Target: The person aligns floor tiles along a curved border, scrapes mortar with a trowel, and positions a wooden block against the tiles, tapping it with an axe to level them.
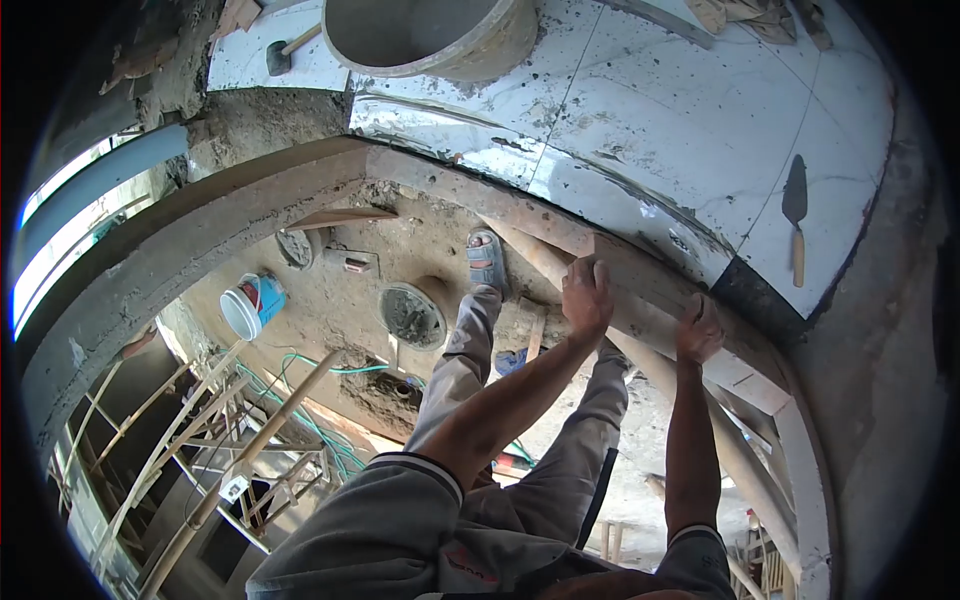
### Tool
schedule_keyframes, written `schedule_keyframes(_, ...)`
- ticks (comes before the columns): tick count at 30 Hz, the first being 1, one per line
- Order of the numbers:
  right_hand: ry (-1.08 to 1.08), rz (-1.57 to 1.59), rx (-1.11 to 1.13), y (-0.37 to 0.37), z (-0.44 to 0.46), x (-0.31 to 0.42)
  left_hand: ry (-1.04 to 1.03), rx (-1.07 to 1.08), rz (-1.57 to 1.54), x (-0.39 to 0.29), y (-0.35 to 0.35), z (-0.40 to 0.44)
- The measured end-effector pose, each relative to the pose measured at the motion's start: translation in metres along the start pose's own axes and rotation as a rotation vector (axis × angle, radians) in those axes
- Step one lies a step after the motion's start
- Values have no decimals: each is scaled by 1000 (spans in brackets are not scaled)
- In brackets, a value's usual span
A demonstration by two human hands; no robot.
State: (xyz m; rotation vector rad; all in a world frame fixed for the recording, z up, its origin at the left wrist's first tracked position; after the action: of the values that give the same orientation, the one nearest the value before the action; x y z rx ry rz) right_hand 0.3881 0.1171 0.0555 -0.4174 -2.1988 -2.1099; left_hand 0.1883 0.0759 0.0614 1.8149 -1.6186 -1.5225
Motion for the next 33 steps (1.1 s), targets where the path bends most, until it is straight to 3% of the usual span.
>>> schedule_keyframes(1, -8, -6, 1, -1, 0, -2, 55, 160, -170, 13, 2, 23)
schedule_keyframes(4, -26, -28, 14, -3, -5, -1, -314, 124, -117, 51, -2, 108)
schedule_keyframes(7, -19, -26, 2, -2, -1, -3, -551, 230, 345, 76, -28, 181)
schedule_keyframes(10, -6, -6, 33, 0, 1, 1, -685, 339, 495, 80, -48, 212)
schedule_keyframes(14, 48, 1, 13, 1, 2, 2, -734, 320, 520, 91, -67, 211)
schedule_keyframes(18, -69, 1, 56, 4, 3, 5, -796, 339, 671, 84, -66, 209)
schedule_keyframes(23, 17, -17, 19, 3, 3, 4, -777, 410, 831, 73, -67, 212)
schedule_keyframes(27, -94, 12, 76, 2, -2, 6, -844, 413, 881, 70, -57, 218)
schedule_keyframes(33, -38, 12, -29, 2, 1, 2, -922, 383, 1024, 69, -62, 218)
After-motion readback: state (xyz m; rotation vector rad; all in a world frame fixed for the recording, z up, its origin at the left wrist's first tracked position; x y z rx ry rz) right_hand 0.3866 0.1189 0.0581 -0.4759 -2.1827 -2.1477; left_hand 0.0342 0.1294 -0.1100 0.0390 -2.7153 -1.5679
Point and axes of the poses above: each hand's wrist, its own z-axis towards the middle knuckle, its own y-axis out of the back of the hand, x = y × z, the point moved 1 cm from there along z, towards the middle knuckle, and after that the axes turned 11 degrees about -x, right-handed, at the moved point
